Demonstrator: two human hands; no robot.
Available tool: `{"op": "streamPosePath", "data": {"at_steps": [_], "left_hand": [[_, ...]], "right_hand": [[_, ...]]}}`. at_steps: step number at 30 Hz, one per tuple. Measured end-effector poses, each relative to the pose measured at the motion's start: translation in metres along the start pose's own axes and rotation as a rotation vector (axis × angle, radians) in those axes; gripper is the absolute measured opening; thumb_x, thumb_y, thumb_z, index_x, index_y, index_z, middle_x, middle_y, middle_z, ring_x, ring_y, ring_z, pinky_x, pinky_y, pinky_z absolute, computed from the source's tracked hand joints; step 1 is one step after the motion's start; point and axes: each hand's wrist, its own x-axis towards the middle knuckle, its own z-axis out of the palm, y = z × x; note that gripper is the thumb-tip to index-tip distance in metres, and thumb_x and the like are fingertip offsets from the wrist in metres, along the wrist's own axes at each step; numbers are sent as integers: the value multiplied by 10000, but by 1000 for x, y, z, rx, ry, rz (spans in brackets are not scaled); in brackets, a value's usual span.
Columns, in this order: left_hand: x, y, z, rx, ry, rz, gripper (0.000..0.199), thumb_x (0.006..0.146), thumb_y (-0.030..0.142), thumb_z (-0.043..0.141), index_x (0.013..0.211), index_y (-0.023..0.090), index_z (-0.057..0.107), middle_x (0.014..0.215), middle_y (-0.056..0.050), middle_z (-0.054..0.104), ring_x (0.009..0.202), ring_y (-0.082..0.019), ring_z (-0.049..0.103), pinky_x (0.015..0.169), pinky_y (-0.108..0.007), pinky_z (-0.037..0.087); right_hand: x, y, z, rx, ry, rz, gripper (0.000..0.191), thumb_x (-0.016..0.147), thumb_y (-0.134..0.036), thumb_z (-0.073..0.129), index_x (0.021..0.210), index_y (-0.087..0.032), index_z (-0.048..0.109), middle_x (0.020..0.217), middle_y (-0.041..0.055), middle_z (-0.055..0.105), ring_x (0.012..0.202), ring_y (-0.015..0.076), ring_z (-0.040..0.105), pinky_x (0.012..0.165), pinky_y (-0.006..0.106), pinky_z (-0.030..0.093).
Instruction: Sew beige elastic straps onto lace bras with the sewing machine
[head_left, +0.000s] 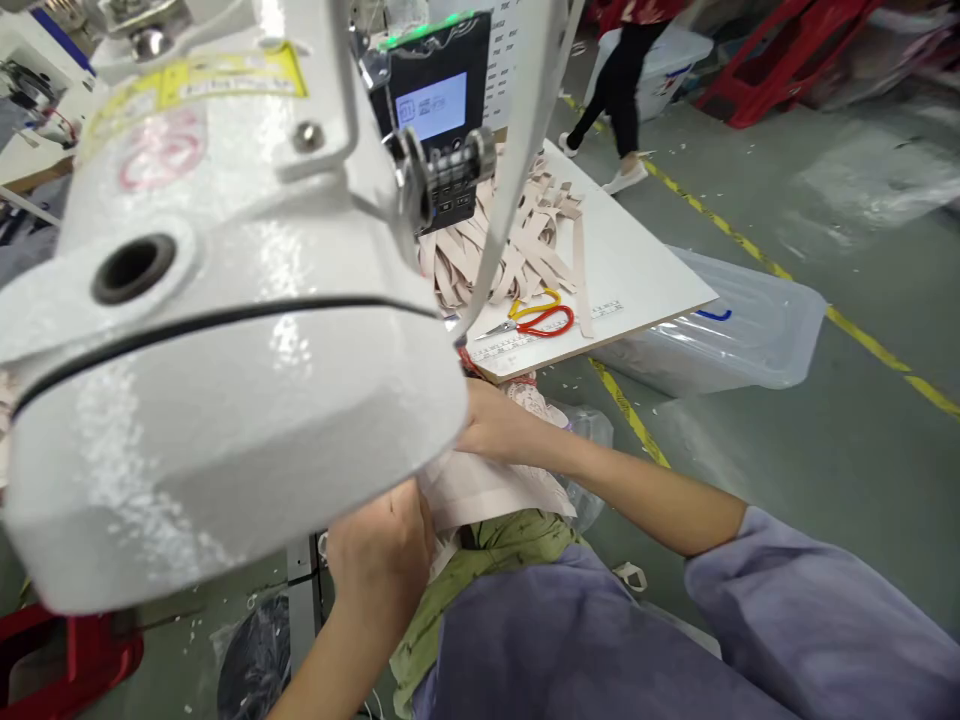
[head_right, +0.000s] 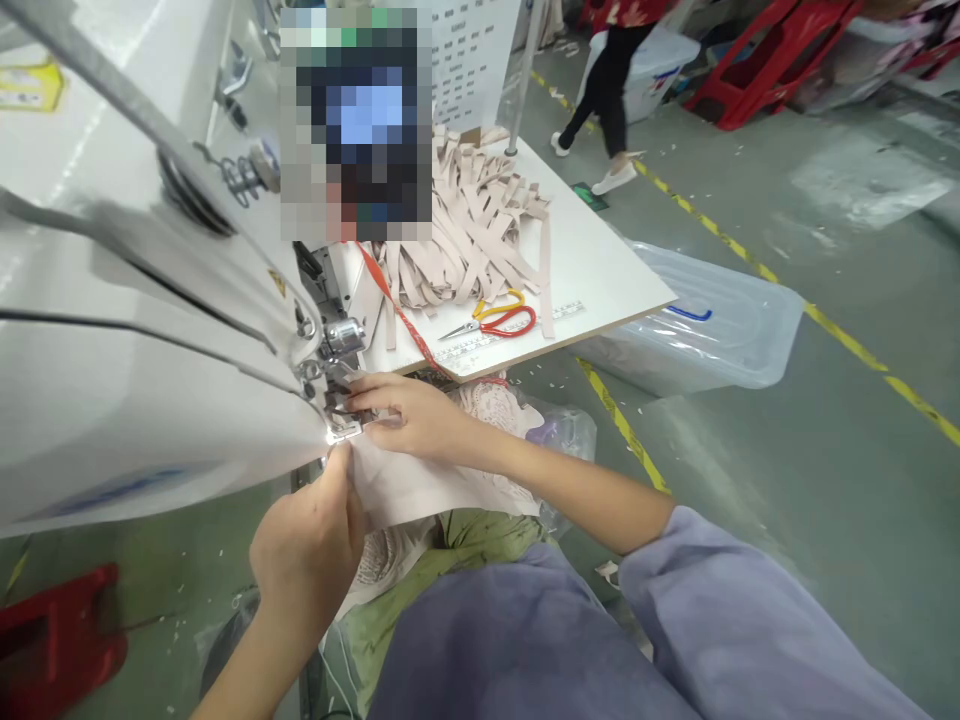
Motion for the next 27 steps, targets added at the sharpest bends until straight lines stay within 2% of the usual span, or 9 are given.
{"op": "streamPosePath", "data": {"at_steps": [6,9,12,15,18,23,27], "left_hand": [[2,1,-1,-78,-23,-6,277,927,189,468,1150,166,630,459,8,521,513,-211,600,486,-293,292],[-1,-2,-1,-50,-47,-60,288,925,190,461,1157,181,631,478,1,555,542,-212,622,502,-289,322],[-2,-2,-1,-47,-59,-71,292,926,187,460,1155,178,640,490,-3,569,540,-210,624,498,-292,317],[-3,-2,0,-97,-41,-25,273,929,186,470,1121,176,665,491,-5,566,542,-203,625,499,-290,313],[-6,-5,4,-131,-24,-48,271,924,170,472,1099,175,679,487,-5,567,562,-206,639,514,-287,334],[-15,-8,3,-273,-73,-215,264,953,218,445,1097,187,665,577,-10,642,578,-194,647,540,-277,384],[-20,-9,-1,-634,-105,-519,258,964,381,476,1081,193,608,813,-40,718,698,-186,674,543,-249,438]], "right_hand": [[-5,-1,-5,-24,25,-29,366,822,-156,562,1137,-245,725,1362,50,609,1245,213,581,1000,356,500],[-5,1,-2,-46,3,-69,406,805,-147,583,1170,-272,710,1392,27,588,1258,216,566,1029,364,475],[-6,2,-2,-42,6,-60,384,806,-173,599,1163,-255,712,1389,41,586,1201,224,592,939,345,510],[-8,1,-4,-39,35,-31,342,824,-209,596,1144,-225,715,1348,63,610,1111,217,620,814,306,520],[-9,-2,-4,-58,47,-38,336,831,-224,590,1146,-217,707,1309,60,625,1076,210,617,799,297,507],[-13,-4,4,-93,64,-43,293,828,-202,601,1103,-210,700,1154,49,638,906,173,593,748,281,482],[-23,3,3,-101,126,-3,356,848,-271,658,1199,-218,634,1172,61,604,726,117,513,636,248,431]]}}
